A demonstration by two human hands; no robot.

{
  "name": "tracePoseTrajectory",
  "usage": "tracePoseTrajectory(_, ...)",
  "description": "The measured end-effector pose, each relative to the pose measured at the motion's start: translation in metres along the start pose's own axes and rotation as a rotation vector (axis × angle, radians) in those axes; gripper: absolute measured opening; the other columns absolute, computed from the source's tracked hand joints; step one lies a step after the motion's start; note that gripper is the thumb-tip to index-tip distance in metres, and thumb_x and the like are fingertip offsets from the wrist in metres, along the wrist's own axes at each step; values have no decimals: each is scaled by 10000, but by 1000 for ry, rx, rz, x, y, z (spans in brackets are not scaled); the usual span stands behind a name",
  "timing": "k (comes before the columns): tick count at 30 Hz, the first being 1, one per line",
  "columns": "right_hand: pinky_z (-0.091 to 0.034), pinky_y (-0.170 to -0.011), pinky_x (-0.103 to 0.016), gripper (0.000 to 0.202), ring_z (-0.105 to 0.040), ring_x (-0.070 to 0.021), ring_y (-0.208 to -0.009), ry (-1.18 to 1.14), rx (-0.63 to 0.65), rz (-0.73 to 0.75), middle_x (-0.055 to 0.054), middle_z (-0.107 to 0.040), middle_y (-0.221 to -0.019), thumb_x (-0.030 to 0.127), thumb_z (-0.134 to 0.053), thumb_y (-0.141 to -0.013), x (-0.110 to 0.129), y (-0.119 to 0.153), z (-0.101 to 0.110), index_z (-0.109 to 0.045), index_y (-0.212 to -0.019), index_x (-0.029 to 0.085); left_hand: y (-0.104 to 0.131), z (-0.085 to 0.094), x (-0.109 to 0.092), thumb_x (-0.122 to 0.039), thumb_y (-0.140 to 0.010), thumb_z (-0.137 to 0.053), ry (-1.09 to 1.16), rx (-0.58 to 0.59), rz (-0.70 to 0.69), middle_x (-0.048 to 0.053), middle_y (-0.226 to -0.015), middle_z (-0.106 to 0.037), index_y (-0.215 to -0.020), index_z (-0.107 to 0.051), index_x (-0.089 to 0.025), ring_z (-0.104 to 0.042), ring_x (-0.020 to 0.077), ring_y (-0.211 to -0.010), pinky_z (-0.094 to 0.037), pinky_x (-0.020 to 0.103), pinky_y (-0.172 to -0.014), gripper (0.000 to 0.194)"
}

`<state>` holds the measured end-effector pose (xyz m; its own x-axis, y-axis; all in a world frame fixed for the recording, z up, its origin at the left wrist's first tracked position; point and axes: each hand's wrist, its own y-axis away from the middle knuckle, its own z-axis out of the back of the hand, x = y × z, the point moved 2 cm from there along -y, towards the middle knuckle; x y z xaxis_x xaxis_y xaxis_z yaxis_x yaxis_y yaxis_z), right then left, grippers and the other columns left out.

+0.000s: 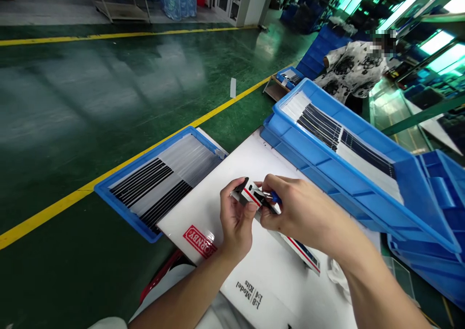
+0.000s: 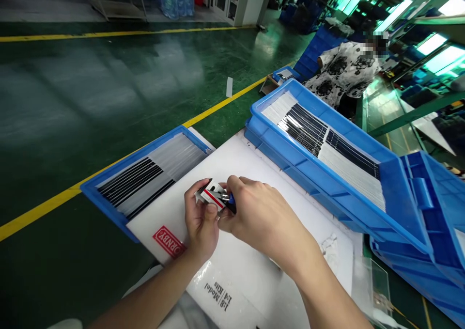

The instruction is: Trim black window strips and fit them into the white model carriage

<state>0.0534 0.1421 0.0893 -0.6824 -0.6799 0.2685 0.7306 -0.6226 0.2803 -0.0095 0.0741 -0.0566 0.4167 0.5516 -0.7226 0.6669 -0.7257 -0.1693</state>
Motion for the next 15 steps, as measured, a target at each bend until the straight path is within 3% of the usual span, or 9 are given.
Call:
tracePoseTrajectory(6,-262,-531,-266,104,-363,-120,-533,-30,1,0,48,-534,-670,152,-582,-798,-5,-2,-3,-506,-824,218,1,2,4,-469,-961,-665,-7,-18,25,109,-1186,-723,-1332,-537,-276,-730,275,-1083,-626,418,-882,437)
tracePoseTrajectory(12,-332,-577,-272,80,-482,-146,-590,-44,-23,-7,5,-626,-739,196,-559,-820,-17,-1,-2,-584,-896,204,-3,3,3,-482,-947,-689,-21,-113,179,125,-1215,-730,-1328,-518,-254,-699,270,-1167,-550,453,-1018,477)
tracePoseTrajectory(15,-345,-577,-271,95,-465,-137,-544,-44,-66,-30,18,-626,-707,178,-546,-813,-22,5,4,-595,-888,209,-5,0,1,-489,-950,-683,12,-127,246,118,-1292,-703,-1328,-504,-285,-713,254,-1141,-562,437,-995,465)
